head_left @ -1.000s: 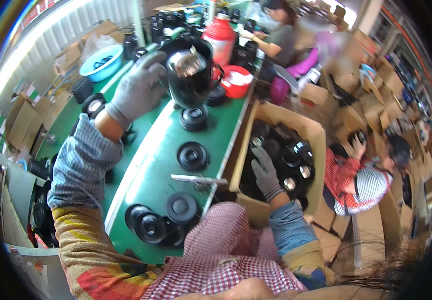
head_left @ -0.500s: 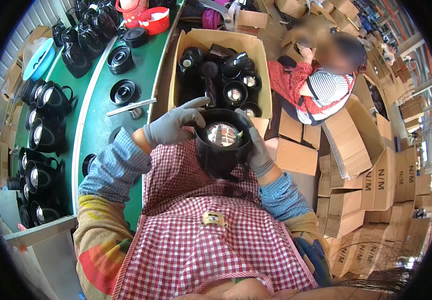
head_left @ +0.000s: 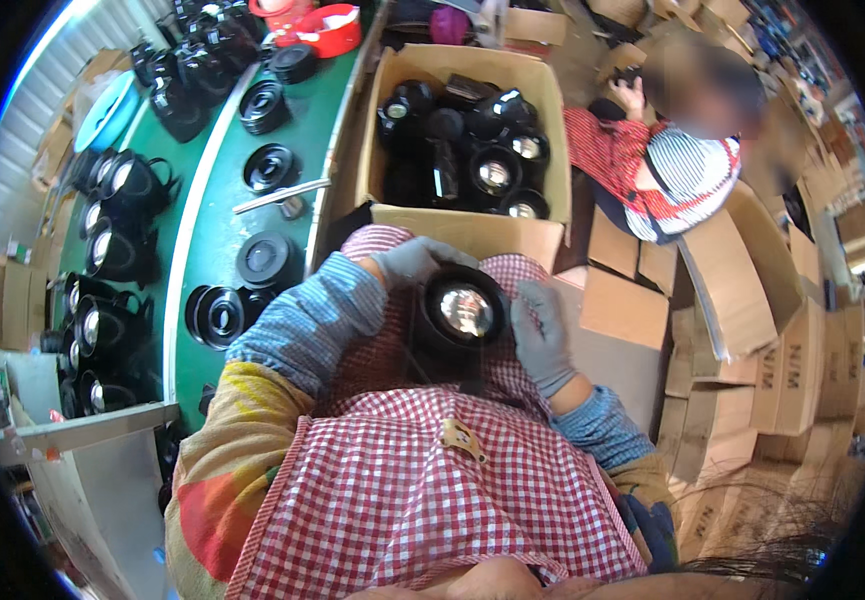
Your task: The person repeatedly picks up black kettle bodies and lids from a green workbench, wipes the interior of each kettle with a cloth, and uses a metal rod to press or adjust the interior. Finished kettles are placed into a cardboard box. Another worker is visible in the background performing similar actions.
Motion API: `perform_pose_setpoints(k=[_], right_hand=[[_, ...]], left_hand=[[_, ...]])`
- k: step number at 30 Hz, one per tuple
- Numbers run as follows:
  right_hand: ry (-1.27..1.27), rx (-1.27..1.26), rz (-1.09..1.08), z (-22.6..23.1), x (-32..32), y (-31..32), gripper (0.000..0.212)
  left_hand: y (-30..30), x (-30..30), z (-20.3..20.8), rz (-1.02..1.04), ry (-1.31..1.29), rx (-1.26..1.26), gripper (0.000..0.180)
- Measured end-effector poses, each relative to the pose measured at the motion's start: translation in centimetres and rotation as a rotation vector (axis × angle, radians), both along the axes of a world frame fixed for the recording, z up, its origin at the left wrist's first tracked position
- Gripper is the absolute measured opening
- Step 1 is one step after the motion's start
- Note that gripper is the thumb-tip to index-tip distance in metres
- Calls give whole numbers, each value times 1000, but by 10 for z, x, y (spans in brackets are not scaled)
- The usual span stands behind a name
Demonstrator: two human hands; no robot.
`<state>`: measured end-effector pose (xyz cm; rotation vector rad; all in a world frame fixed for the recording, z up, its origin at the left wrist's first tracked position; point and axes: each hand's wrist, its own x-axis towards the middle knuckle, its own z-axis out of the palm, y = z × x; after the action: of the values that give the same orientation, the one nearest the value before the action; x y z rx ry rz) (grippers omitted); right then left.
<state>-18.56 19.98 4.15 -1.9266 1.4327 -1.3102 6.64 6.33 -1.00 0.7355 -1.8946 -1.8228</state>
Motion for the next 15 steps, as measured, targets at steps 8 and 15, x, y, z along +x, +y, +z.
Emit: perform_pose_setpoints(k=[8,15], right_hand=[[450,267,612,40,16,-85,38],[569,208,598,47,25,-103,40]], left_hand=[[-34,77,48,688,-151,-324,29],[-131,298,8,1334,-1254,-107,59]])
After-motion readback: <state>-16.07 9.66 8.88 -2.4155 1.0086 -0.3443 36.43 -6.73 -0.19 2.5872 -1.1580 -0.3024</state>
